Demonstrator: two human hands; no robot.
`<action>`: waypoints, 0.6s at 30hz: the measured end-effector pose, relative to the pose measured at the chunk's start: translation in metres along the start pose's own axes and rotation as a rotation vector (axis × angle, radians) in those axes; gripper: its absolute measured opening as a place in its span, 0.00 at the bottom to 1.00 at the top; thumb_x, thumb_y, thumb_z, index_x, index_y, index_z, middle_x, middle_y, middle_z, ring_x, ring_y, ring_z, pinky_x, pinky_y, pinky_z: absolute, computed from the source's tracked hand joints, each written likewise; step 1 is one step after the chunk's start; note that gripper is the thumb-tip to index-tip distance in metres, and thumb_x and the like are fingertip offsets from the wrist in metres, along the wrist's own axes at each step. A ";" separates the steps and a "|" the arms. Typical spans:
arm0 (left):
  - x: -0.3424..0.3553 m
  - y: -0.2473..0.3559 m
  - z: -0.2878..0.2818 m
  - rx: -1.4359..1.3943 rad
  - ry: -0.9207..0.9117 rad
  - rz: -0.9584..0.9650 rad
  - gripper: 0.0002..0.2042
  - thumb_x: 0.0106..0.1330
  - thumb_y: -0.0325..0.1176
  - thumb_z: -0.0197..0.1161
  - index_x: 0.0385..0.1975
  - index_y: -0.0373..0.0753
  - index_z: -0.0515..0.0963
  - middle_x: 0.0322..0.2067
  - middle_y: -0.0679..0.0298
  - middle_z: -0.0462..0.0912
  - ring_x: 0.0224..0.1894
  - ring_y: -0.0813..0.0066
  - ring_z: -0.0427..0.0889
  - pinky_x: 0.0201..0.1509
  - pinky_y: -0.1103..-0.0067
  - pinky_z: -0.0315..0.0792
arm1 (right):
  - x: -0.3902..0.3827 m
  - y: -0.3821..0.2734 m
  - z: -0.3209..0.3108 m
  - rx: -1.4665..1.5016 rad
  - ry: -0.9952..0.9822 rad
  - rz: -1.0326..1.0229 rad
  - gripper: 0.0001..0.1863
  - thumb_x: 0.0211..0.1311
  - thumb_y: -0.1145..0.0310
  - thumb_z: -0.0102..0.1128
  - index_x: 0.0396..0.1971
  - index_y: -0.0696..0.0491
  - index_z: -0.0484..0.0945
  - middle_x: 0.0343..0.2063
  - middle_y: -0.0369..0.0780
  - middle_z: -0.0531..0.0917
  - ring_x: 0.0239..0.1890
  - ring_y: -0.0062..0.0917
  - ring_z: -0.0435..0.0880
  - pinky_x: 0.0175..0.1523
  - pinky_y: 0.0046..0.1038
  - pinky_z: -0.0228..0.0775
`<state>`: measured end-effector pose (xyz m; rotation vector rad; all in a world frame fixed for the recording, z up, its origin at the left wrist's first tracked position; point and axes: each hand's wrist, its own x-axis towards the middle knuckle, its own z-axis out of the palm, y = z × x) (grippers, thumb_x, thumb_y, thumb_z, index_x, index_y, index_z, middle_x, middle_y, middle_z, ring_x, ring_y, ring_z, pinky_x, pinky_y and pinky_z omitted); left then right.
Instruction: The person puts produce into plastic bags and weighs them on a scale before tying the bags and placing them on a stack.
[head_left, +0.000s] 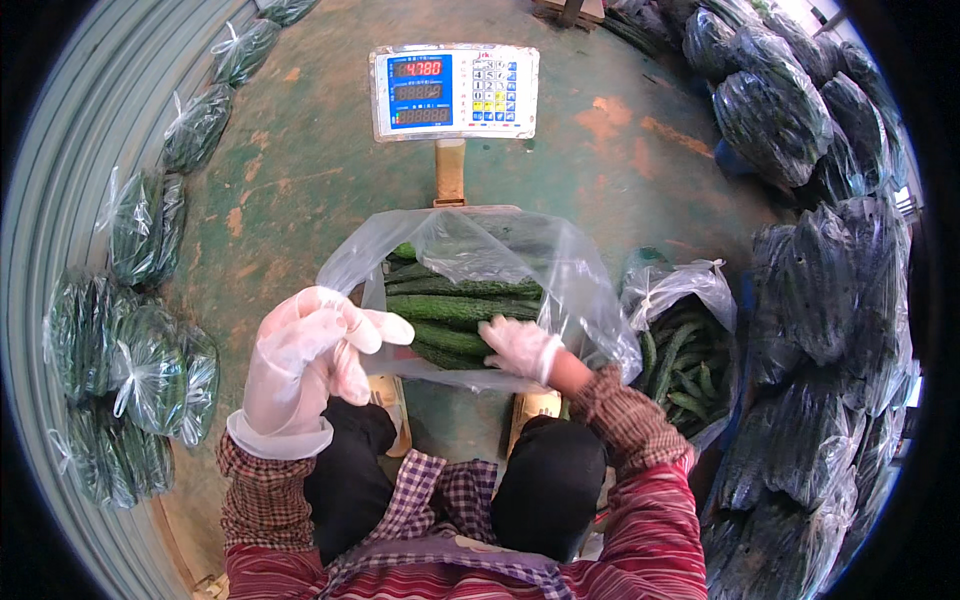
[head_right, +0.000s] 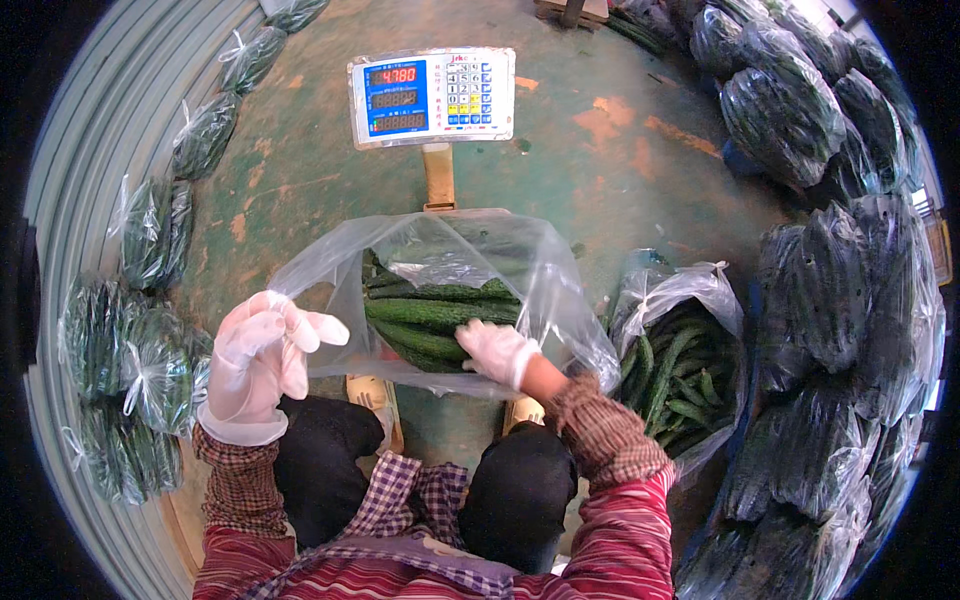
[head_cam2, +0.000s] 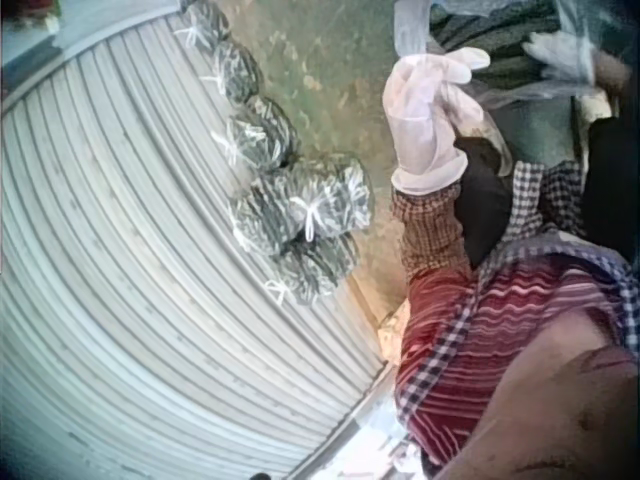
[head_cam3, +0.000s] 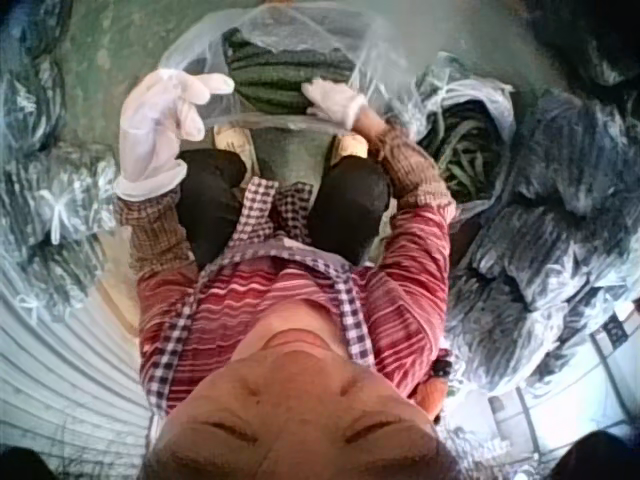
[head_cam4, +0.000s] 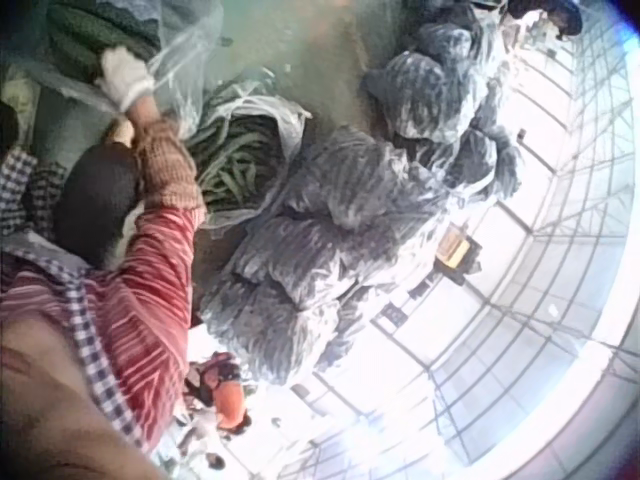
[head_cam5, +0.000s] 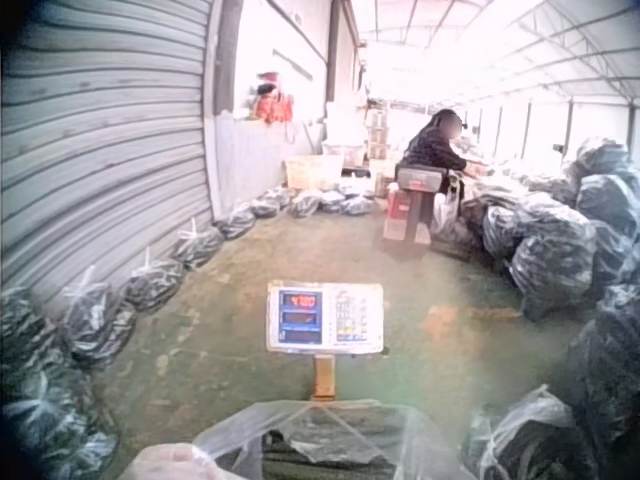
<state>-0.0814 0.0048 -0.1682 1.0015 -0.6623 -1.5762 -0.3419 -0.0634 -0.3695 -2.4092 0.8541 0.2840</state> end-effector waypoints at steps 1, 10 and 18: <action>0.000 -0.001 -0.001 -0.002 0.019 0.011 0.11 0.64 0.29 0.48 0.27 0.26 0.73 0.34 0.35 0.78 0.12 0.76 0.75 0.15 0.86 0.71 | -0.014 0.013 0.017 0.122 0.048 -0.016 0.26 0.53 0.55 0.62 0.44 0.60 0.71 0.43 0.49 0.73 0.41 0.43 0.78 0.41 0.38 0.72; 0.011 -0.007 -0.008 -0.023 0.033 0.073 0.10 0.63 0.27 0.47 0.26 0.27 0.72 0.34 0.37 0.79 0.12 0.80 0.73 0.15 0.88 0.69 | 0.005 0.004 0.015 -0.230 0.130 0.145 0.27 0.59 0.45 0.49 0.19 0.55 0.77 0.19 0.46 0.77 0.24 0.39 0.78 0.28 0.41 0.68; 0.010 -0.007 -0.007 -0.013 0.018 0.111 0.08 0.64 0.28 0.48 0.31 0.28 0.71 0.36 0.42 0.79 0.18 0.77 0.77 0.21 0.87 0.73 | -0.076 -0.008 -0.037 -0.072 0.073 0.268 0.16 0.57 0.59 0.56 0.31 0.58 0.80 0.29 0.47 0.80 0.35 0.37 0.81 0.39 0.34 0.73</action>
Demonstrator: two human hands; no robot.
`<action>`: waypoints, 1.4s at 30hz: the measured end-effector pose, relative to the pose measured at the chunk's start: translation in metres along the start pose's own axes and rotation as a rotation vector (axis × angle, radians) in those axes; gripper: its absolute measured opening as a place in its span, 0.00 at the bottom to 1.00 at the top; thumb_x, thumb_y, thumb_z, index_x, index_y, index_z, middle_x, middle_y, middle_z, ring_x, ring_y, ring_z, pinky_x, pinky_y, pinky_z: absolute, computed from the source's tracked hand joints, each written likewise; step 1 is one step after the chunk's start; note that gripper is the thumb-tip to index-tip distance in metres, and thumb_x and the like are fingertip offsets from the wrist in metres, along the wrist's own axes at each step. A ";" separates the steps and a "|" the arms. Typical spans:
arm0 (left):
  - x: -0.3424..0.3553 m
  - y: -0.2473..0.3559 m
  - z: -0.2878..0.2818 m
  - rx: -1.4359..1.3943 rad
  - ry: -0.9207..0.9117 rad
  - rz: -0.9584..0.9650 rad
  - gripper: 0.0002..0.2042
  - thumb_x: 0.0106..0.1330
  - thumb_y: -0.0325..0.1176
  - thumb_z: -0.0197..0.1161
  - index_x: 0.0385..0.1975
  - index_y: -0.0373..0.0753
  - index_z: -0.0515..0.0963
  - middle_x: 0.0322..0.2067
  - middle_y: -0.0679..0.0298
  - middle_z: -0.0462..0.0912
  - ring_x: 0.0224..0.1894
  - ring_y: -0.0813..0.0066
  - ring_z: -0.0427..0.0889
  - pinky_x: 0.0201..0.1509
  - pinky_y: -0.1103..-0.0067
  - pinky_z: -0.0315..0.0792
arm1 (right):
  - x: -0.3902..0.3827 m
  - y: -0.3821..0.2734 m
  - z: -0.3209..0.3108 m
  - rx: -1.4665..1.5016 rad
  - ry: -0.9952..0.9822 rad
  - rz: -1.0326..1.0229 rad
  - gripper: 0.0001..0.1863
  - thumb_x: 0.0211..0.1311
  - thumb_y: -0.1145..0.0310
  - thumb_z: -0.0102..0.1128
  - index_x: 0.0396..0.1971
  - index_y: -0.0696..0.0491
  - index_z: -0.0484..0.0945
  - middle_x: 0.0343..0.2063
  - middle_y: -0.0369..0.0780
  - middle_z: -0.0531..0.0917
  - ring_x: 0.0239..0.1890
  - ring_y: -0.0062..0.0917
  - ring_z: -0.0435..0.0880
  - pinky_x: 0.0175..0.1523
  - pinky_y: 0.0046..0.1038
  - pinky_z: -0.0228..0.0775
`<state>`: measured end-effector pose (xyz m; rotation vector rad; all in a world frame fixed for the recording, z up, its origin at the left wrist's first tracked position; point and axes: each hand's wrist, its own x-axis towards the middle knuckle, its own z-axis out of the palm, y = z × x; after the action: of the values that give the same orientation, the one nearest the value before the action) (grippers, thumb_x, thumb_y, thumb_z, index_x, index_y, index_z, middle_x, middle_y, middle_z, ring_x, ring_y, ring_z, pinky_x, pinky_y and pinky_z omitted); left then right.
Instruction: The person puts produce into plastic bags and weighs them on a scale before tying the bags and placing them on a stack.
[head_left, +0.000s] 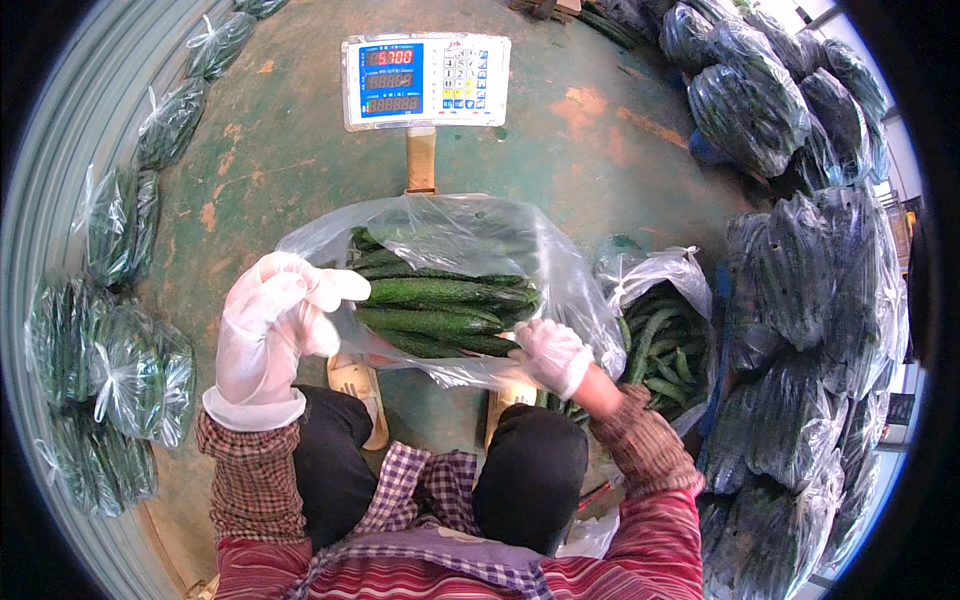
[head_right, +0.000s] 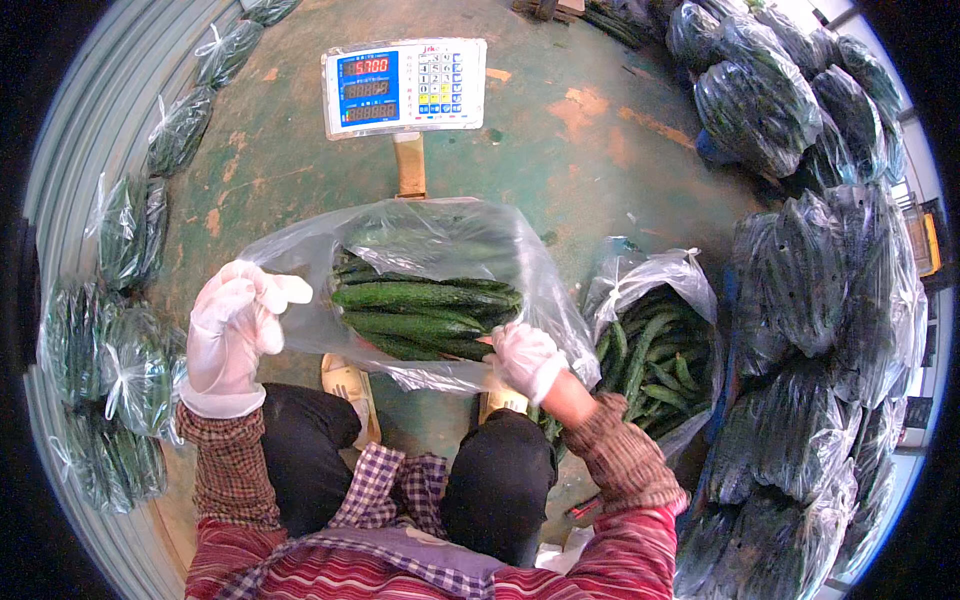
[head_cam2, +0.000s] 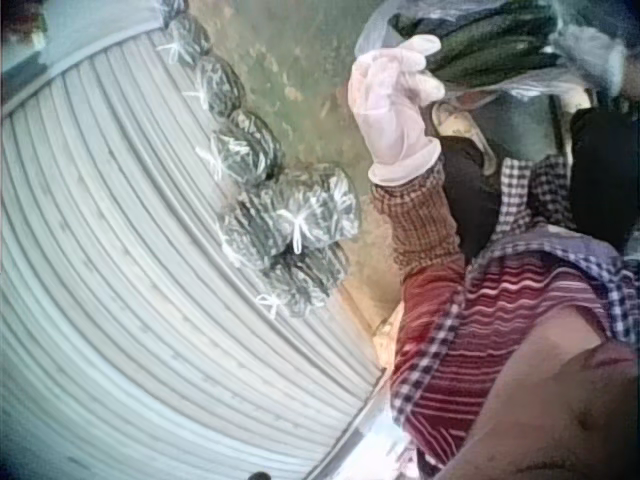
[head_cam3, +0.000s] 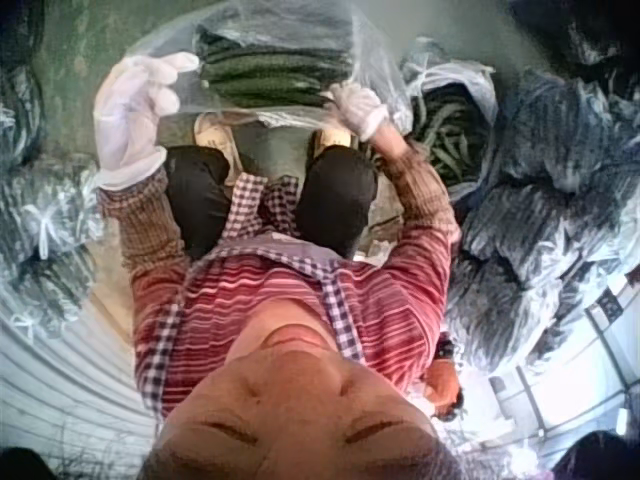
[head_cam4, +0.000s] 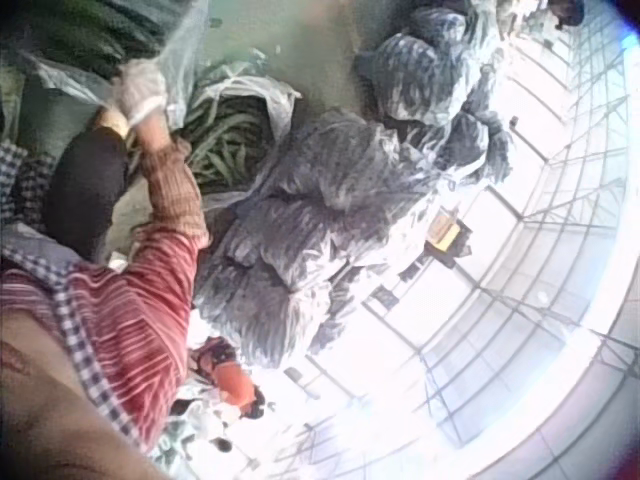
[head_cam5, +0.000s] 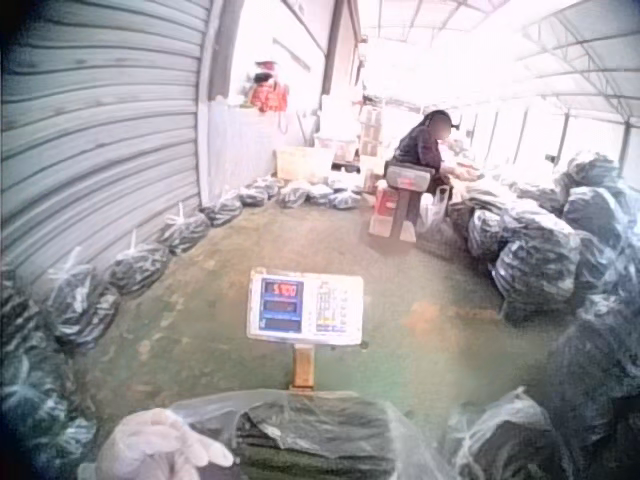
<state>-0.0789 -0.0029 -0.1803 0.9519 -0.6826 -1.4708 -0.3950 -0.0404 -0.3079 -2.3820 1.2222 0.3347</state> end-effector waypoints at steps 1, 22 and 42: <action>-0.003 -0.002 0.002 0.003 0.013 -0.017 0.08 0.64 0.27 0.48 0.32 0.29 0.71 0.36 0.43 0.79 0.21 0.76 0.78 0.24 0.84 0.74 | -0.024 -0.007 -0.013 0.196 0.151 -0.061 0.14 0.56 0.64 0.59 0.36 0.60 0.79 0.32 0.47 0.80 0.37 0.36 0.81 0.41 0.34 0.73; 0.048 0.009 0.050 0.137 -0.280 0.090 0.06 0.64 0.28 0.51 0.32 0.32 0.72 0.27 0.61 0.76 0.19 0.85 0.67 0.23 0.87 0.64 | -0.039 -0.027 -0.181 1.451 0.874 -0.556 0.13 0.62 0.65 0.55 0.41 0.58 0.71 0.33 0.36 0.76 0.34 0.20 0.73 0.41 0.24 0.66; 0.050 0.005 0.046 0.136 -0.296 0.065 0.07 0.64 0.25 0.51 0.36 0.31 0.75 0.28 0.66 0.77 0.17 0.87 0.65 0.19 0.89 0.61 | -0.010 -0.026 -0.137 1.918 0.306 -0.619 0.19 0.62 0.58 0.48 0.41 0.59 0.77 0.32 0.46 0.82 0.27 0.23 0.76 0.33 0.23 0.67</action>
<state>-0.1143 -0.0585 -0.1619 0.8130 -1.0314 -1.5375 -0.3781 -0.0868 -0.1770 -0.8745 0.2893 -0.9889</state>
